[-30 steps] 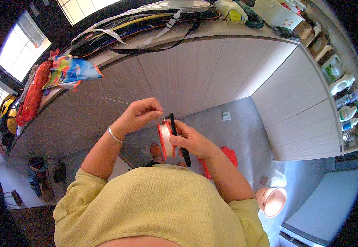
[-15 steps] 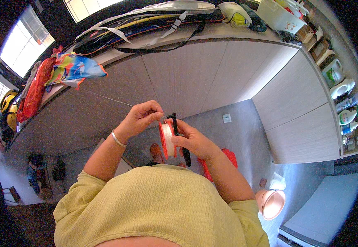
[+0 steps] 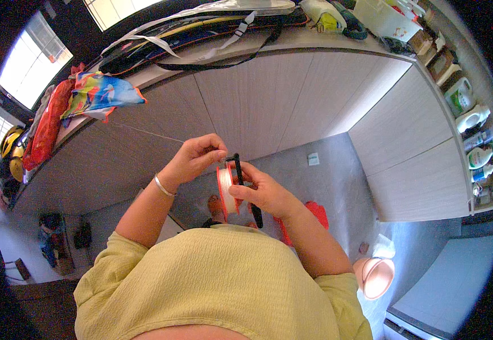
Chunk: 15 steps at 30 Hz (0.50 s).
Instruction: The person ties a white string, winds it onto a red spool, and attaches the spool to a colorful kite. They then move a red plastic bag and wipe the countertop with a cloth.
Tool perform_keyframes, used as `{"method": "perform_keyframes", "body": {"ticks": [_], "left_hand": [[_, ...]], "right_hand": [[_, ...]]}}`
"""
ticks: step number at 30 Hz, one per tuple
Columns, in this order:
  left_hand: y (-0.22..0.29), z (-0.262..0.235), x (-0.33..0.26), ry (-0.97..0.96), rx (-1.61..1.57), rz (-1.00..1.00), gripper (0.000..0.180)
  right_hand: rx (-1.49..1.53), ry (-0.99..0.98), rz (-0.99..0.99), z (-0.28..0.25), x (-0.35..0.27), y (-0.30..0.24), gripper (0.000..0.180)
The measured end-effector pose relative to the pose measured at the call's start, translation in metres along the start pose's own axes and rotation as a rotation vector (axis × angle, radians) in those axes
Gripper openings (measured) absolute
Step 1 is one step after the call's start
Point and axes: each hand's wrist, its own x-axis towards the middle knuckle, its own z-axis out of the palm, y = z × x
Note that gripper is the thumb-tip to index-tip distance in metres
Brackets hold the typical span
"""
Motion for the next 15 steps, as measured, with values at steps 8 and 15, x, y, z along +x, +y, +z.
{"method": "perform_keyframes", "body": {"ticks": [8, 15], "left_hand": [[-0.001, -0.001, 0.003, 0.018, -0.018, -0.009, 0.009], [-0.006, -0.005, 0.003, 0.052, 0.035, 0.005, 0.011]], "right_hand": [[-0.085, 0.047, 0.079, -0.002, 0.0, -0.004, 0.065], [-0.207, 0.145, 0.008, -0.004, 0.003, -0.003, 0.069]]}}
